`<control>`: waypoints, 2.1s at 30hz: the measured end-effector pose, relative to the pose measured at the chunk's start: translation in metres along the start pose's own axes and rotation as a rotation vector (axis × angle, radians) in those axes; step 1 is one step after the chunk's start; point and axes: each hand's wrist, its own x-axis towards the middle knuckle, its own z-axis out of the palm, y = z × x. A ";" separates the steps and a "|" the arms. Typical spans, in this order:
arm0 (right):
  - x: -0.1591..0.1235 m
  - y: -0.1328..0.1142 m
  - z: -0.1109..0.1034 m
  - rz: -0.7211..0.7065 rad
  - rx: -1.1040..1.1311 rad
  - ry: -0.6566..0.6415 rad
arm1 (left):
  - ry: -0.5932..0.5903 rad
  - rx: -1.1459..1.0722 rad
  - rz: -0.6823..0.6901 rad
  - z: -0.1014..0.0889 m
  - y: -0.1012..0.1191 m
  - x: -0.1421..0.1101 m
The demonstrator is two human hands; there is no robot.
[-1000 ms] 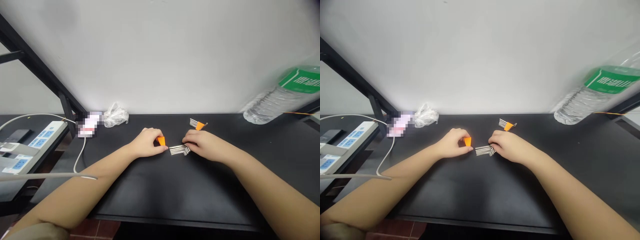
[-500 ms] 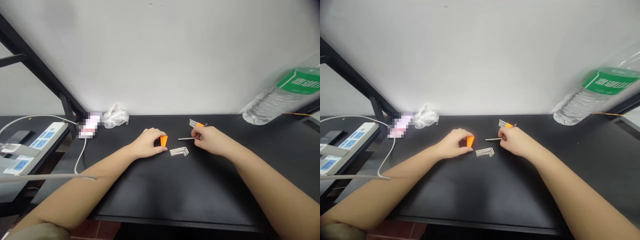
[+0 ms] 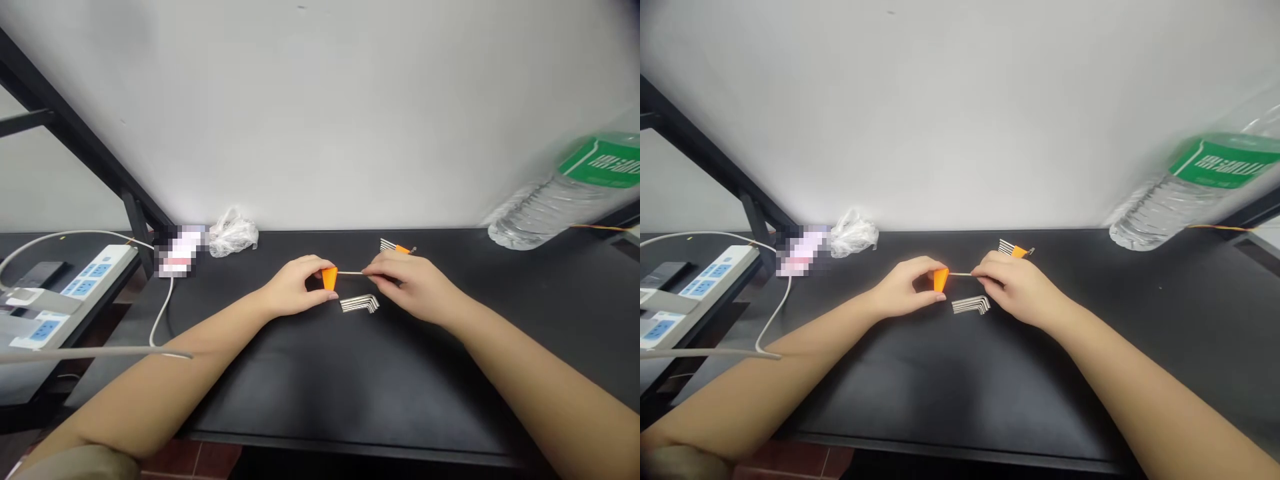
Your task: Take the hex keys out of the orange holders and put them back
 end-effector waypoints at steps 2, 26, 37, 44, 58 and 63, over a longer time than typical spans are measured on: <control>-0.001 -0.001 0.000 -0.013 -0.022 0.016 | 0.003 -0.010 -0.004 0.000 0.000 0.000; -0.005 0.002 -0.003 -0.194 -0.294 0.044 | -0.009 0.000 0.043 -0.001 0.001 -0.002; -0.005 -0.009 0.001 -0.227 -0.264 0.056 | -0.027 0.080 0.038 -0.002 0.002 -0.004; 0.003 -0.010 0.016 -0.121 -0.051 0.034 | -0.069 0.121 0.109 0.001 0.011 -0.005; 0.007 0.010 0.000 0.156 0.053 -0.346 | 0.078 0.250 0.075 0.003 0.009 -0.008; 0.006 0.011 0.004 0.146 0.016 -0.342 | 0.126 0.255 0.024 0.003 0.007 -0.007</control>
